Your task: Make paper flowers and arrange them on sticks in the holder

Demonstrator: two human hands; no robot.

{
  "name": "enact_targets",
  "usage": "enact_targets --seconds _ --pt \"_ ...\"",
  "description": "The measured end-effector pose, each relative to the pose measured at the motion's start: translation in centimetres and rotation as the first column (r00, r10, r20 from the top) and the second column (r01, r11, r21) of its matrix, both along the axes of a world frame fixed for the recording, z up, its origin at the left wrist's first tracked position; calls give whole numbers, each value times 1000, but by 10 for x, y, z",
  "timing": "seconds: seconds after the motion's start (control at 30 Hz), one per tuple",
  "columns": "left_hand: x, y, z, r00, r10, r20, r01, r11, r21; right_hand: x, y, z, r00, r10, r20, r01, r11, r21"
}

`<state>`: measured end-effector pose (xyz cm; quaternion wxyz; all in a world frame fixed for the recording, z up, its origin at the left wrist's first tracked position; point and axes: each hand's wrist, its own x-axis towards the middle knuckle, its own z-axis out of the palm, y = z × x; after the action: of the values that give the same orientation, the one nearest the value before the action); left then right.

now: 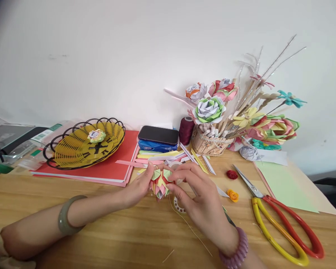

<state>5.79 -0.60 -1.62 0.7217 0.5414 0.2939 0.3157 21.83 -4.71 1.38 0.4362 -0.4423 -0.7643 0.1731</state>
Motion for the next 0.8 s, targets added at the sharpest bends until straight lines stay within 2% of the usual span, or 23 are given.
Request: enact_targets --seconds 0.1,0.17,0.3,0.43,0.5,0.67,0.8 --pt "-1 1 2 999 -16 -48 16 1000 -9 1 2 4 995 8 -100 -30 976 -215" --pt "-1 1 1 998 -35 -60 35 999 -13 1 2 6 987 2 -161 -51 952 -301" --pt "0 2 1 996 -41 -78 40 999 -7 1 2 4 982 2 -187 -60 952 -302" --pt "1 2 0 996 -52 -67 49 998 -51 1 2 2 993 -44 -109 19 975 -222" --pt "1 2 -2 997 -73 -36 69 993 -91 1 2 2 993 -71 -96 47 972 -229" --pt "3 3 -6 996 -74 53 83 976 -202 0 2 0 979 -143 -148 87 938 -335" --pt "3 6 -8 983 -17 180 73 948 -311 -2 4 -1 955 -202 -219 69 866 -496"
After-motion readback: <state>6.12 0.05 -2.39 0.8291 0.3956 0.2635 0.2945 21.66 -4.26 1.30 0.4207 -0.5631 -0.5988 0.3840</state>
